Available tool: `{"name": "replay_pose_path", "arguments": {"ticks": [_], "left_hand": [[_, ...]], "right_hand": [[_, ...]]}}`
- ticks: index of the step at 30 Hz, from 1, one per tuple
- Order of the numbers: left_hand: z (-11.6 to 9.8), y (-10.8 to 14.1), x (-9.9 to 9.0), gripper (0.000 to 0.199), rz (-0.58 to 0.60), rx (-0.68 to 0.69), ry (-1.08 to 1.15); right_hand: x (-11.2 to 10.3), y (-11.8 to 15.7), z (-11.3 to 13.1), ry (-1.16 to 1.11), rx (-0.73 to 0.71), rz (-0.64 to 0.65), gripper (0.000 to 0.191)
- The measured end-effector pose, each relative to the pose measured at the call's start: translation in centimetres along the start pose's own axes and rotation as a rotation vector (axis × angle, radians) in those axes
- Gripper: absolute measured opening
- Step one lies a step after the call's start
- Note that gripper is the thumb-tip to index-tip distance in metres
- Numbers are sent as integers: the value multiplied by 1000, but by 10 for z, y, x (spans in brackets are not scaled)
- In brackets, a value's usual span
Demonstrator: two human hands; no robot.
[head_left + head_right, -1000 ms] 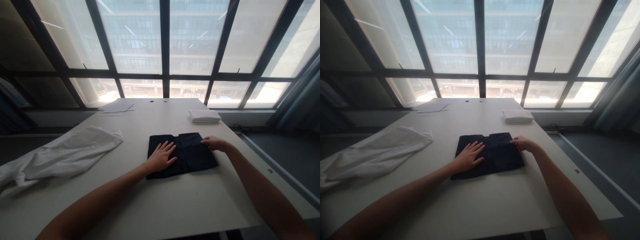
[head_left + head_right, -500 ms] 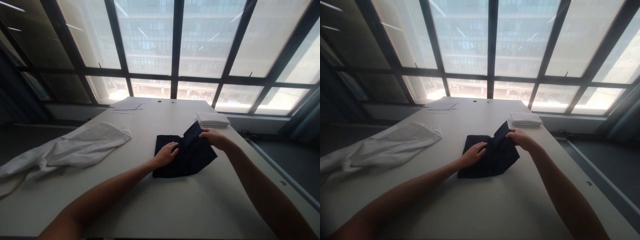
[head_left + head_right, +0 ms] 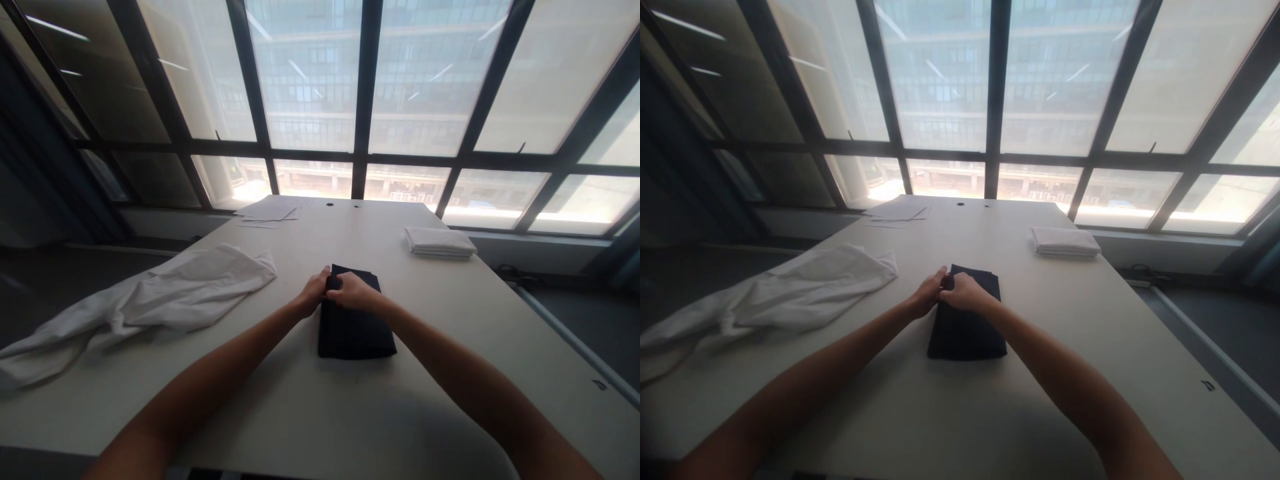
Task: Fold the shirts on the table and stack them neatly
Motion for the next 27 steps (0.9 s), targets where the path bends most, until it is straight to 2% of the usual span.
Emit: {"name": "replay_pose_path", "arguments": {"ticks": [2, 3, 5, 7, 9, 11, 14, 16, 19, 22, 25, 27], "left_hand": [[-1, -2, -2, 38, 36, 10, -74], [-1, -2, -1, 34, 67, 14, -106], [-1, -2, 1, 31, 110, 15, -135], [0, -2, 1, 30, 111, 8, -126], [3, -3, 0, 27, 93, -3, -114], [5, -3, 0, 25, 90, -11, -103], [8, -6, -1, 30, 106, -11, -116], [6, -10, -5, 37, 81, 36, -210], [-3, -12, -13, 51, -11, 164, -550], [-8, -7, -12, 64, -54, 212, -943], [-23, 9, 0, 66, -135, 331, -1192], [-32, 24, 20, 60, -147, 476, -1258]], "right_hand": [[7, -2, -6, -29, -21, 27, 30], [0, -2, -12, -18, -17, -33, 33], [-26, 0, -28, 39, 12, -233, 36], [-51, 4, -44, 131, 29, -414, 38], [-64, 7, -59, 211, 17, -521, 41], [-65, 8, -72, 260, -6, -572, 45], [-52, 8, -85, 301, -10, -564, 50], [-41, 6, -88, 324, -2, -517, 54], [-30, 4, -85, 352, -11, -432, 57], [-25, 3, -81, 382, -6, -371, 57], [-20, 3, -80, 424, 17, -318, 58], [-16, 3, -79, 454, 23, -298, 58]]}}
Point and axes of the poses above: each hand's wrist, its own y-axis away from the middle knuckle, its own x-axis out of the palm, z = x × y, the point moved 8 cm from there along -y, towards the middle knuckle, and after that the axes turned 5 degrees about z, right-handed, at the moved point
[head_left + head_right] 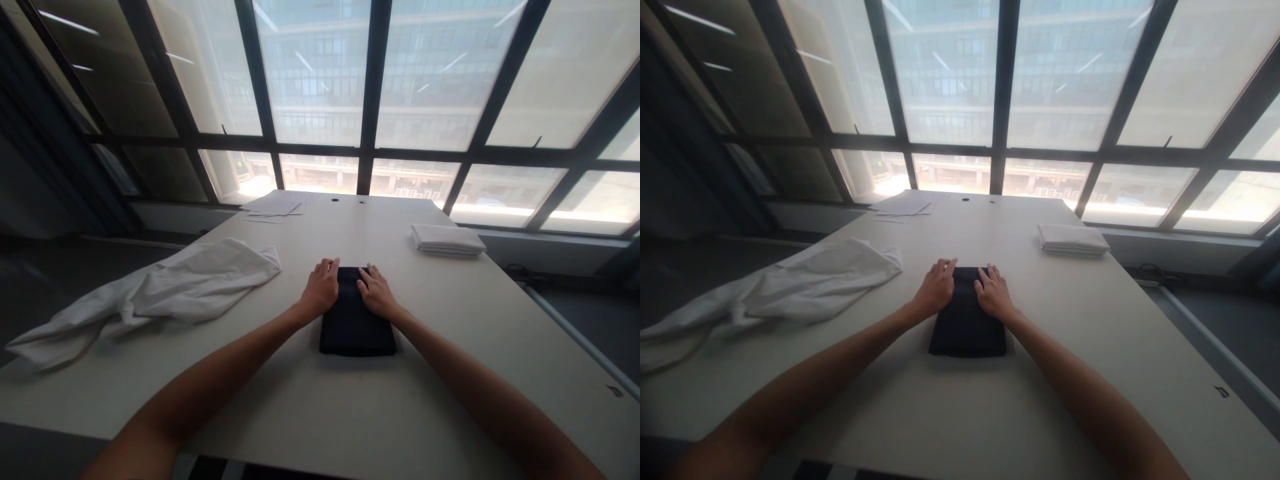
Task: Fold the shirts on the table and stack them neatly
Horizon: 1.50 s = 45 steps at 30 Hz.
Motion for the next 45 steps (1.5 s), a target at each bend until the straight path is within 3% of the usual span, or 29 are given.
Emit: {"name": "replay_pose_path", "arguments": {"ticks": [4, 7, 10, 16, 21, 26, 31, 35, 38, 45], "left_hand": [[-46, 16, 26, 53, 101, 213, -35], [-52, 24, 51, 58, 195, 237, -105], [-43, 20, 57, 62, 216, 218, -134], [-1, -8, 45, 65, 290, 42, -92], [15, -16, 46, 67, 334, -32, -61], [15, -16, 47, 66, 308, -19, -51], [17, -19, 47, 68, 258, -4, -63], [18, -20, 45, 67, 210, 8, -69], [19, -19, 46, 66, 175, 17, -75], [22, -20, 49, 58, 130, 39, -112]], "right_hand": [[1, 2, 4, -9, -26, -14, 59], [-4, 3, 3, -48, -32, -75, 64], [-3, 6, 4, -35, -45, -67, 64], [12, 12, 5, 40, 2, 88, 62], [8, 2, -21, 50, 164, 103, 68], [-12, -8, -56, 72, 236, -12, 55], [-25, -6, -63, 55, 232, -121, 53], [-30, -1, -45, 39, 189, -152, 51], [-29, 11, -17, 62, 143, -144, 51], [13, 64, 68, 177, -37, -19, 65]]}}
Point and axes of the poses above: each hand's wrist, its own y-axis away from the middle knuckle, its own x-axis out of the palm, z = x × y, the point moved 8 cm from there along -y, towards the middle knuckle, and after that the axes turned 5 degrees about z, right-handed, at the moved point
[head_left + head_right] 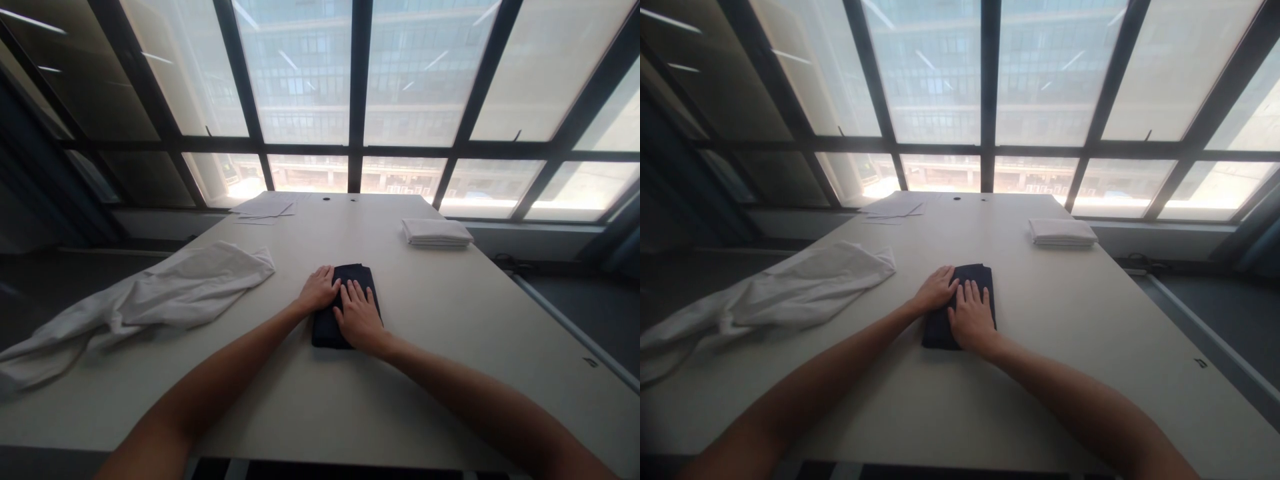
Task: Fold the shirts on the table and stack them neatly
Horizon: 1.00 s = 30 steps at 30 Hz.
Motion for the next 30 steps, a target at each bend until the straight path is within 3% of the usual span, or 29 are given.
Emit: {"name": "replay_pose_path", "arguments": {"ticks": [4, 9, 13, 17, 20, 24, 27, 30], "left_hand": [[2, -2, -4, 55, -1, 18, 25], [4, -3, -16, 47, -34, 31, 51], [14, 0, -29, 42, -69, -62, 48], [32, 3, -40, 39, -126, -198, 137], [37, 0, -38, 43, -126, -185, 267], [32, -8, -25, 54, -48, -86, 438], [37, -10, -29, 48, -164, -112, 486], [38, -14, -32, 37, -227, -97, 579]], "right_hand": [[9, 25, 19, 38, -18, 18, 69], [8, 40, 24, 21, -182, 55, 60], [-7, 32, 0, -15, -351, 135, 66], [-28, 13, -55, -90, -464, 247, 77], [-46, -9, -118, 7, -245, 130, 70], [-68, -19, -199, 56, 242, -176, 46], [-70, -14, -234, -82, 460, -312, 41], [-69, -9, -249, -187, 560, -382, 36]]}}
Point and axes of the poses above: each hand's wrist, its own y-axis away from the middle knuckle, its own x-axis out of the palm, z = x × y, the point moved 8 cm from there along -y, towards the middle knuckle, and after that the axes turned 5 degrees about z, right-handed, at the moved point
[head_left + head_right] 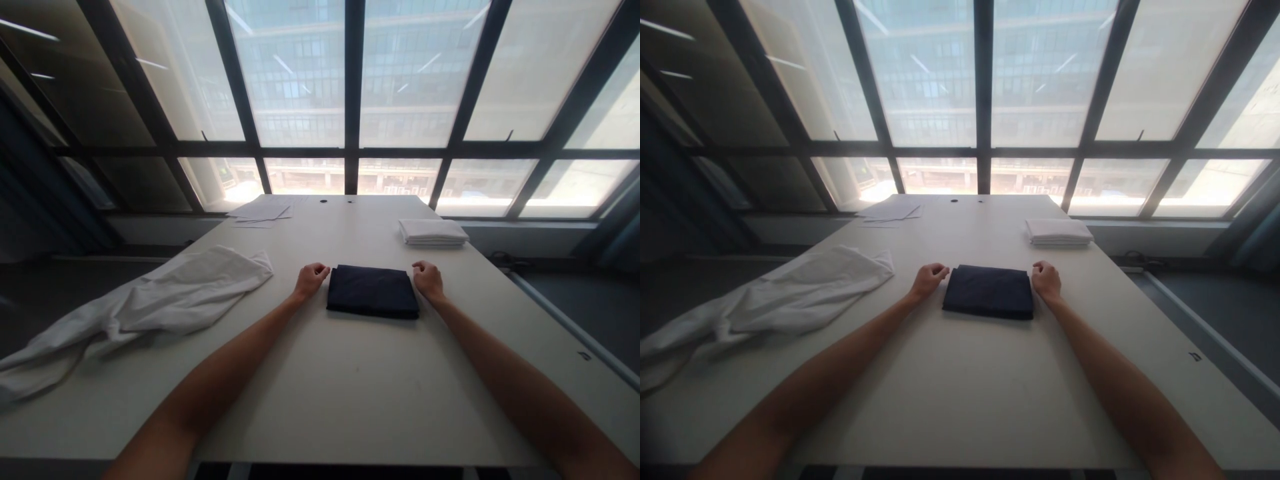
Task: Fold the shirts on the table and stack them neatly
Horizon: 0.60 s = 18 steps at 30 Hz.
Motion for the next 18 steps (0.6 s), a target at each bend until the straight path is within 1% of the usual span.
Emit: {"name": "replay_pose_path", "arguments": {"ticks": [2, 4, 8, 11, 14, 18], "left_hand": [[0, -4, 5, 34, 31, 6, 23], [0, -9, 12, 34, 77, -9, -6], [0, -19, 19, 36, 132, -90, -60], [-1, -23, 23, 26, 185, -178, 27], [-6, -25, 26, 16, 215, -214, 111], [-4, -23, 30, 18, 218, -276, 212]], "right_hand": [[2, 0, -3, -41, 34, 6, 32], [5, 0, -2, -62, 41, 32, 33], [9, -1, -1, -97, 51, 68, 36], [6, -3, -4, -128, 72, 85, 39], [4, -3, -7, -130, 93, 103, 41], [6, 3, -4, -74, 97, 122, 36]]}}
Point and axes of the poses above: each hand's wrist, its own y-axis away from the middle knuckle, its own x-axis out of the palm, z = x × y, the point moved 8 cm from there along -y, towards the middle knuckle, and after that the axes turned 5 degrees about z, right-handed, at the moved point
